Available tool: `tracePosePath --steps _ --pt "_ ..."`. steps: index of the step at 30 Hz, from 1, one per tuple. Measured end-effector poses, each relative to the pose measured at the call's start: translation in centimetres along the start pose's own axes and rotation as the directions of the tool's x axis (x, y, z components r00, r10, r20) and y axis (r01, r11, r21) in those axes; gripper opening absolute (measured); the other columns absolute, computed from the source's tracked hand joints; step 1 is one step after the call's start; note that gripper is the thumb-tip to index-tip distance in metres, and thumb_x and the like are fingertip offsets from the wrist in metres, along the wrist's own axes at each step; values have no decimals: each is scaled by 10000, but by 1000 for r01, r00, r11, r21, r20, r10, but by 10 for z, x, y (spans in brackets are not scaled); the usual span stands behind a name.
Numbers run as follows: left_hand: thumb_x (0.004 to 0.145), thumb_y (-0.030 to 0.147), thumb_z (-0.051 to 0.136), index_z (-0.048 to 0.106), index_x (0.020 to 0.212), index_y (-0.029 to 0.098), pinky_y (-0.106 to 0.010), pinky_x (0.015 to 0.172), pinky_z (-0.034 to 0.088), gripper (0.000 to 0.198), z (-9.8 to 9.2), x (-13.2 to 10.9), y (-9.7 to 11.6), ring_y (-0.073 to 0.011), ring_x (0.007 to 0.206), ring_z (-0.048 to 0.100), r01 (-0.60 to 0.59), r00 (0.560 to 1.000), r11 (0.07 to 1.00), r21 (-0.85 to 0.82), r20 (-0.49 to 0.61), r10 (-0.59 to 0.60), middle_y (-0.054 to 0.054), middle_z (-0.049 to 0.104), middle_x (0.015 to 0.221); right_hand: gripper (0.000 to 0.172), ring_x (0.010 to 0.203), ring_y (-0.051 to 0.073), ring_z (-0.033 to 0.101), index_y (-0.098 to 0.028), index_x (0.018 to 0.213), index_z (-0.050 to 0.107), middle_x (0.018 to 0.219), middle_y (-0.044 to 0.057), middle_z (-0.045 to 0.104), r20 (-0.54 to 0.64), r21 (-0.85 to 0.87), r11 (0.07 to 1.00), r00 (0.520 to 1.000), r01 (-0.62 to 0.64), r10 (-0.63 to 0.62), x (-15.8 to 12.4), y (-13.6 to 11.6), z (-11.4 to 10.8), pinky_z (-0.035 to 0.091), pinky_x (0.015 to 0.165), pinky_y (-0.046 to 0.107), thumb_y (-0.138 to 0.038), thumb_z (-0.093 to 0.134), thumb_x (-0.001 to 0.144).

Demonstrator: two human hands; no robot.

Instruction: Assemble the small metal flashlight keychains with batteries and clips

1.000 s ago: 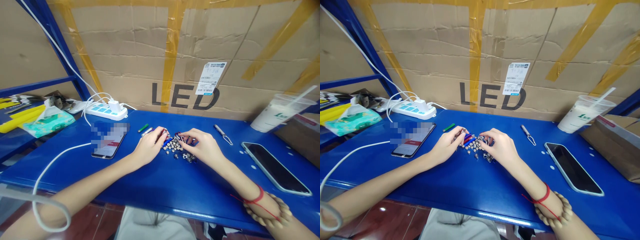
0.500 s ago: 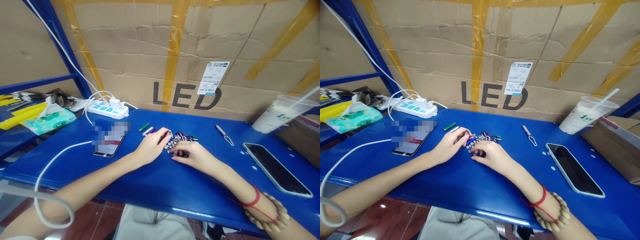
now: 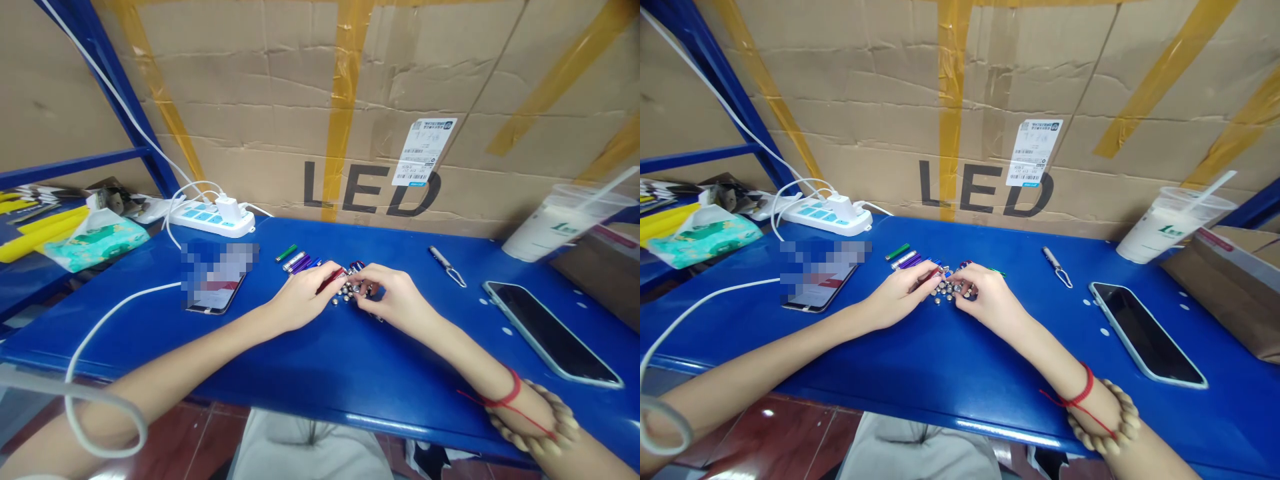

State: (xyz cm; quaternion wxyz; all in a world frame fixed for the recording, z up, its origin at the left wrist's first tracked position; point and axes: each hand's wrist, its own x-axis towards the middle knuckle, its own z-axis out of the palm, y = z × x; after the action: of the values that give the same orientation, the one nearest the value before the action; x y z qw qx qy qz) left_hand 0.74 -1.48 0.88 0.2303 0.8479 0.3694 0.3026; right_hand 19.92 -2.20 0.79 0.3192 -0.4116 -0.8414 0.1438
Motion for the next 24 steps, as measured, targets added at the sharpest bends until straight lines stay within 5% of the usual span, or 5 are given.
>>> tracePosePath --steps 14,24 --pt "925 307 389 548 895 180 -223 582 369 206 0 -2 1 -126 651 534 -22 999 998 51 45 20 8 586 744 314 734 140 649 -173 1042 623 868 46 673 -117 139 990 993 29 -13 0 -8 -3 543 609 233 -130 583 734" --pt "918 319 398 601 1007 185 -278 731 443 259 -2 -2 -1 -187 837 605 -18 999 991 130 46 12 -47 670 917 285 675 132 627 -209 1043 633 862 34 681 -149 106 993 988 57 -41 -1 -15 -6 526 599 250 -192 598 762"
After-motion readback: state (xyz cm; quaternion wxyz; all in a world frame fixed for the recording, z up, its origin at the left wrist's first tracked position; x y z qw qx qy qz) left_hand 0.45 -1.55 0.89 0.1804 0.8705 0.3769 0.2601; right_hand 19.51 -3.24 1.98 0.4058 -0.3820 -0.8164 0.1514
